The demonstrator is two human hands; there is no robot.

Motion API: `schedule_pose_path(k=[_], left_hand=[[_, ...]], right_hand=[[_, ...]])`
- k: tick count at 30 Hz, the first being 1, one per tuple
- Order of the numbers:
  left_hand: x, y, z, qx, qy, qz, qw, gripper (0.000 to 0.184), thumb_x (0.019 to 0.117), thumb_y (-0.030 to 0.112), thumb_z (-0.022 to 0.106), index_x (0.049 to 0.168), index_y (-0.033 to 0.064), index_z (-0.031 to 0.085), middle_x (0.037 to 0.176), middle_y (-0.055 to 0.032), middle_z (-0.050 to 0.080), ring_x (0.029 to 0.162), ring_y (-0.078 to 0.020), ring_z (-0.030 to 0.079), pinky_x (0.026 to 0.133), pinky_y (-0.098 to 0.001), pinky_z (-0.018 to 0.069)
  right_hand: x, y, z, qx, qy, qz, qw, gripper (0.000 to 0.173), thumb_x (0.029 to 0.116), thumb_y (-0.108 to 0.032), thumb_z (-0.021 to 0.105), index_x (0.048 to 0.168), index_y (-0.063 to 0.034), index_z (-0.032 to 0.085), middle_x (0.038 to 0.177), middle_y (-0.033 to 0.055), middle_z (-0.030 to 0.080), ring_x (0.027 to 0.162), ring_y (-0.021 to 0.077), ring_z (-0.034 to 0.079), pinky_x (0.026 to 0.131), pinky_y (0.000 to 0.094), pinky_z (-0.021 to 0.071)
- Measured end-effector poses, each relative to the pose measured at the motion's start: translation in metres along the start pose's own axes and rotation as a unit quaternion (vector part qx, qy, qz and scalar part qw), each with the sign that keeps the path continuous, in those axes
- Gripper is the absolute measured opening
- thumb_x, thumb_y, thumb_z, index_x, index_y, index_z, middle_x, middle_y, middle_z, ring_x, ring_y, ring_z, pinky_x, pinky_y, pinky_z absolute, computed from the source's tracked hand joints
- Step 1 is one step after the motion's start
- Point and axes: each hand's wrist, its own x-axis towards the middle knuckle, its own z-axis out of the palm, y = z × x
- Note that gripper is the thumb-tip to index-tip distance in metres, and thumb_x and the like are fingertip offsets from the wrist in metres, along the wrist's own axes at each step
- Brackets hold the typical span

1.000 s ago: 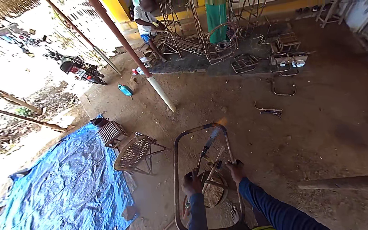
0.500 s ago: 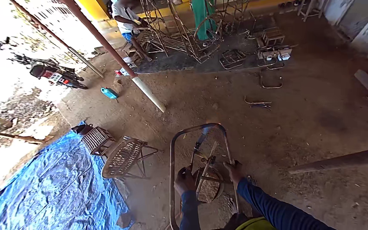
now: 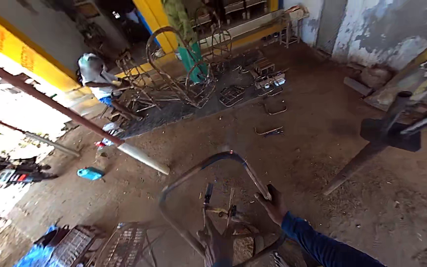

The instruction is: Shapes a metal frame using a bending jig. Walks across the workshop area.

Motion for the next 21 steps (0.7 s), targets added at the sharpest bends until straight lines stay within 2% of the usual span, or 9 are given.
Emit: schedule_pose_path(k=[3,6,8,11,13,14,16,18,21], left_hand=[[-0.060,0.063,-0.030,-0.130,0.137,0.215,0.958,0.086,0.0862,0.047,0.079,0.153,0.0033,0.046,0.160,-0.0300,0.035,0.138,-0.0459,0.049,0.106,-0.0563,0.0499],[-0.079,0.129,-0.069,-0.273,0.256,0.422,0.826,0.075,0.0870,0.037,0.082,0.136,-0.0116,0.052,0.144,-0.0317,0.047,0.139,-0.0310,0.046,0.116,-0.0402,0.0398],[-0.076,0.166,-0.079,-0.241,0.134,0.481,0.832,0.080,0.0850,0.047,0.082,0.138,-0.0061,0.054,0.142,-0.0267,0.053,0.133,-0.0281,0.052,0.110,-0.0435,0.0458],[-0.084,0.228,-0.026,-0.287,-0.247,0.451,0.808,0.038,0.0842,0.046,0.082,0.098,0.0115,0.074,0.085,0.0012,0.074,0.070,-0.0096,0.070,0.063,-0.0316,0.0615],[-0.120,0.268,0.029,-0.407,-0.440,0.344,0.723,0.037,0.0919,0.046,0.074,0.080,0.0118,0.065,0.057,0.0028,0.056,0.042,-0.0088,0.052,0.040,-0.0276,0.0493],[-0.145,0.287,0.051,-0.448,-0.491,0.290,0.689,0.037,0.0938,0.045,0.071,0.075,0.0142,0.061,0.052,0.0058,0.047,0.037,-0.0059,0.044,0.035,-0.0248,0.0429],[-0.192,0.329,0.083,-0.508,-0.562,0.202,0.621,0.035,0.0979,0.037,0.064,0.072,0.0150,0.057,0.048,0.0080,0.039,0.034,-0.0033,0.038,0.032,-0.0219,0.0388],[-0.226,0.372,0.110,-0.541,-0.616,0.162,0.550,0.038,0.1006,0.034,0.061,0.070,0.0130,0.053,0.048,0.0062,0.036,0.034,-0.0051,0.037,0.033,-0.0227,0.0377],[-0.262,0.430,0.135,-0.543,-0.657,0.149,0.501,0.046,0.1009,0.039,0.063,0.065,0.0135,0.051,0.048,0.0053,0.036,0.035,-0.0068,0.038,0.035,-0.0243,0.0377]], right_hand=[[-0.007,-0.001,-0.079,-0.053,0.049,-0.048,0.996,0.044,0.0918,-0.044,0.074,0.112,-0.0059,0.069,0.090,0.0054,0.072,0.081,0.0158,0.070,0.077,0.0407,0.0605],[-0.023,-0.015,-0.199,-0.149,0.113,-0.133,0.973,0.037,0.0886,-0.038,0.078,0.105,-0.0057,0.070,0.078,0.0036,0.068,0.067,0.0139,0.066,0.065,0.0385,0.0592],[-0.037,-0.044,-0.285,-0.219,0.099,-0.168,0.956,0.036,0.0857,-0.035,0.081,0.102,-0.0048,0.069,0.072,0.0025,0.065,0.061,0.0119,0.063,0.059,0.0356,0.0567],[-0.052,-0.092,-0.399,-0.355,0.088,-0.223,0.904,0.039,0.0813,-0.040,0.081,0.103,-0.0086,0.071,0.074,-0.0004,0.065,0.063,0.0101,0.062,0.058,0.0349,0.0551],[-0.067,-0.121,-0.454,-0.469,0.190,-0.208,0.837,0.057,0.0803,-0.040,0.085,0.126,-0.0098,0.067,0.106,0.0127,0.069,0.088,0.0300,0.068,0.074,0.0548,0.0584],[-0.079,-0.131,-0.471,-0.511,0.269,-0.169,0.799,0.075,0.0793,-0.043,0.086,0.140,-0.0088,0.057,0.127,0.0204,0.063,0.110,0.0421,0.064,0.087,0.0646,0.0551],[-0.109,-0.131,-0.487,-0.527,0.389,-0.132,0.744,0.098,0.0793,-0.055,0.081,0.152,-0.0046,0.041,0.151,0.0253,0.045,0.137,0.0490,0.045,0.107,0.0671,0.0417],[-0.137,-0.104,-0.475,-0.468,0.380,-0.117,0.789,0.096,0.0772,-0.057,0.082,0.150,-0.0064,0.044,0.151,0.0186,0.049,0.139,0.0387,0.047,0.112,0.0608,0.0414],[-0.151,-0.053,-0.446,-0.390,0.153,0.029,0.908,0.069,0.0784,-0.069,0.077,0.123,-0.0166,0.071,0.118,0.0070,0.072,0.109,0.0283,0.069,0.093,0.0586,0.0556]])
